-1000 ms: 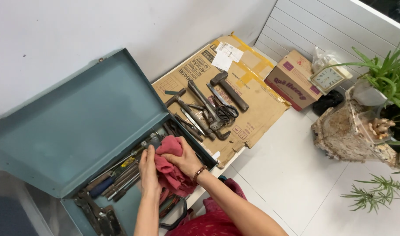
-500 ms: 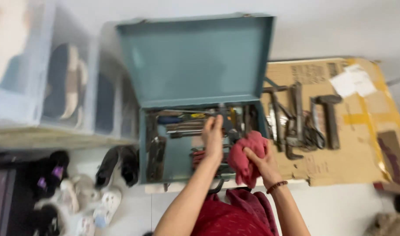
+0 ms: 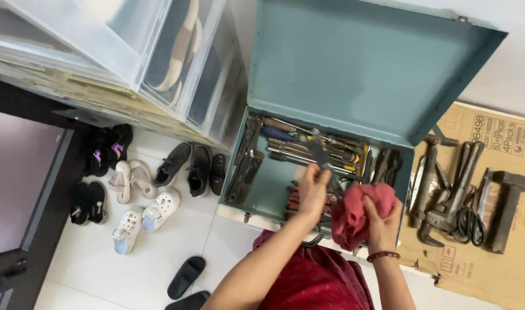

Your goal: Organize and clean various tools inside a metal toolbox.

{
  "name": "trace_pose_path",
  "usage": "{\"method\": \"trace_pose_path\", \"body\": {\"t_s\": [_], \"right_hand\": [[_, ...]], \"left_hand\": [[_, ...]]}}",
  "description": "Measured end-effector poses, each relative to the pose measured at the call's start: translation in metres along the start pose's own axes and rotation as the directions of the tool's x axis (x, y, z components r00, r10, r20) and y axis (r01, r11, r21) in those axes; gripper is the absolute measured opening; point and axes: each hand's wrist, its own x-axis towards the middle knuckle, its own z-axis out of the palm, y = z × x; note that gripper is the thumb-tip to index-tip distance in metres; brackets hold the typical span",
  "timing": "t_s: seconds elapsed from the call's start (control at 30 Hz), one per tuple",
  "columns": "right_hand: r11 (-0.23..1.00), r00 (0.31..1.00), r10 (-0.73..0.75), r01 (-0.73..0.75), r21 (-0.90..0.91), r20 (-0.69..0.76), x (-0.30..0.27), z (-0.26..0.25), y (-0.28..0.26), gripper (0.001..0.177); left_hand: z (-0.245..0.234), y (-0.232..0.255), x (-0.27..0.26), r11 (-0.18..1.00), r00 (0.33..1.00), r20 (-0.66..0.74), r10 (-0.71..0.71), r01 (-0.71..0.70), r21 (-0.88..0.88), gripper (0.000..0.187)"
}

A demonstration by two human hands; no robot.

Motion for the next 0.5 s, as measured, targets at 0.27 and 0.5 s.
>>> {"method": "trace_pose_path", "body": {"t_s": [0.27, 0.5], "right_hand": [[0.996, 0.986, -0.051, 0.063, 0.067, -0.16, 0.009, -0.039, 0.007, 0.067], [0.997, 0.992, 0.077, -0.074, 0.033, -0.1, -0.009, -0.02, -0.001, 0.069]], "left_hand": [[-0.141, -0.04, 0.059, 0.824, 0.981, -0.101, 0.167, -0.082, 0.56, 0.018], [-0.197, -0.106, 0.079, 0.467, 0.972, -0.223, -0.08, 0.234, 0.853, 0.025]]}}
